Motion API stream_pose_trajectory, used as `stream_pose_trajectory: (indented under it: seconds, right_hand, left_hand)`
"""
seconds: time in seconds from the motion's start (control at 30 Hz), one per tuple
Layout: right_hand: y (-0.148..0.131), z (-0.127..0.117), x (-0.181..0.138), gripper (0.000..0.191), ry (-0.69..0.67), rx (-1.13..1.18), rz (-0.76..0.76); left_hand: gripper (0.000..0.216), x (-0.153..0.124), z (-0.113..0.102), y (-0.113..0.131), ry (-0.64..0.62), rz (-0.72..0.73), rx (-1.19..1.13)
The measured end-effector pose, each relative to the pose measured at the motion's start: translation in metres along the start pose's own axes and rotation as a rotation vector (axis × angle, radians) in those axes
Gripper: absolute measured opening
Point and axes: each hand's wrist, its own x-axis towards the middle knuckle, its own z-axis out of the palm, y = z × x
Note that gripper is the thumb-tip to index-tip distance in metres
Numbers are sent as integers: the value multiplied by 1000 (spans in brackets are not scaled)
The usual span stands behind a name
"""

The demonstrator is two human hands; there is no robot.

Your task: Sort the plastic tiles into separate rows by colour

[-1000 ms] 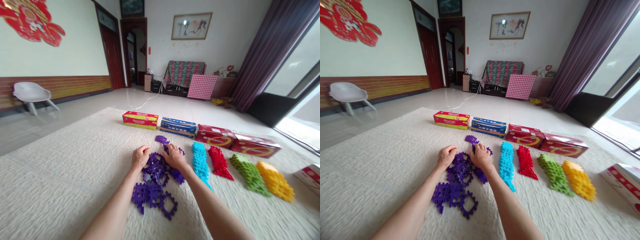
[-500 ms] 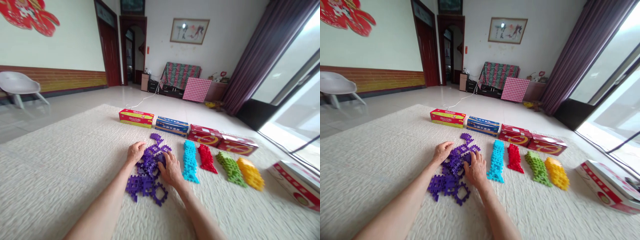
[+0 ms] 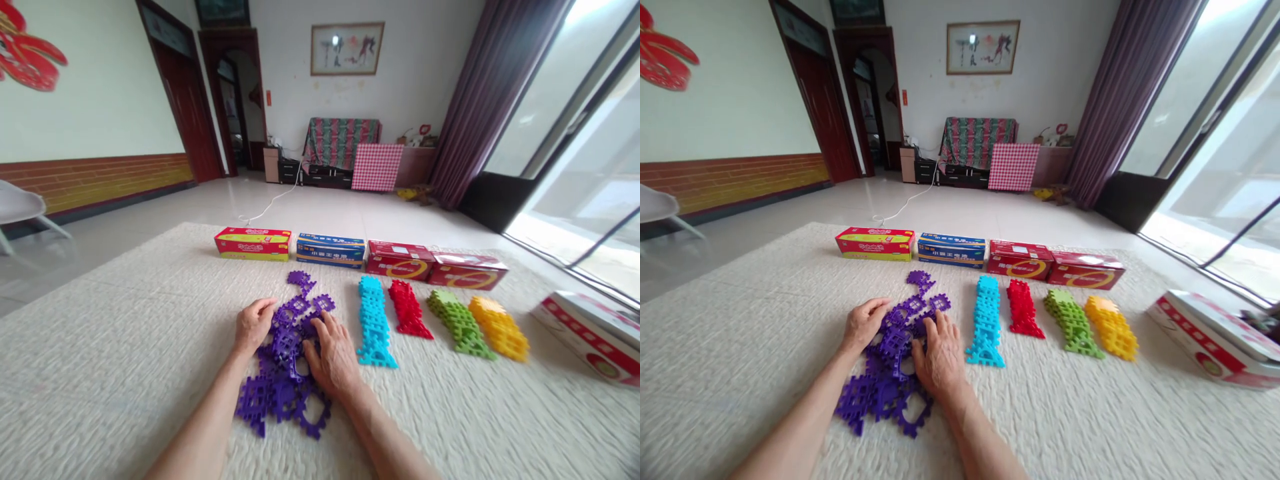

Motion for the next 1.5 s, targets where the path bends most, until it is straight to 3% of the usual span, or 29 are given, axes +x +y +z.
stream_pose_trajectory:
  seconds: [0.3, 0.47, 0.6, 0.7, 0.77, 0.9, 1.07, 1.17, 1.3, 1.5]
  right_hand:
    - [3, -2, 6, 44, 58, 202, -96]
    - [15, 5, 31, 44, 137, 139, 59]
    - [17, 10, 46, 44, 39, 74, 152]
    - [9, 5, 52, 39, -12, 137, 74]
    - [3, 1, 59, 35, -22, 174, 35]
    - [1, 7, 97, 31, -21, 127, 10]
    - [6, 40, 157, 55, -125, -3, 80]
    - [9, 54, 177, 55, -174, -3, 62]
    - [9, 57, 175, 39, -225, 27, -39]
    - [-9, 47, 148, 33, -251, 109, -158]
  left_hand:
    - [27, 0, -2, -3, -3, -44, -107]
    - [25, 12, -4, 0, -33, -100, -50]
    - [25, 39, -1, -2, -96, 31, 120]
    - [29, 60, 5, -9, -95, 140, 187]
    - [30, 71, 9, -15, -62, 123, 181]
    - [31, 81, 14, -24, -46, -5, 120]
    - [31, 80, 12, -21, -79, -8, 152]
    - [32, 79, 12, -17, -74, -27, 150]
    - [31, 79, 11, -16, -40, -39, 120]
    - [35, 81, 10, -18, 109, -73, 27]
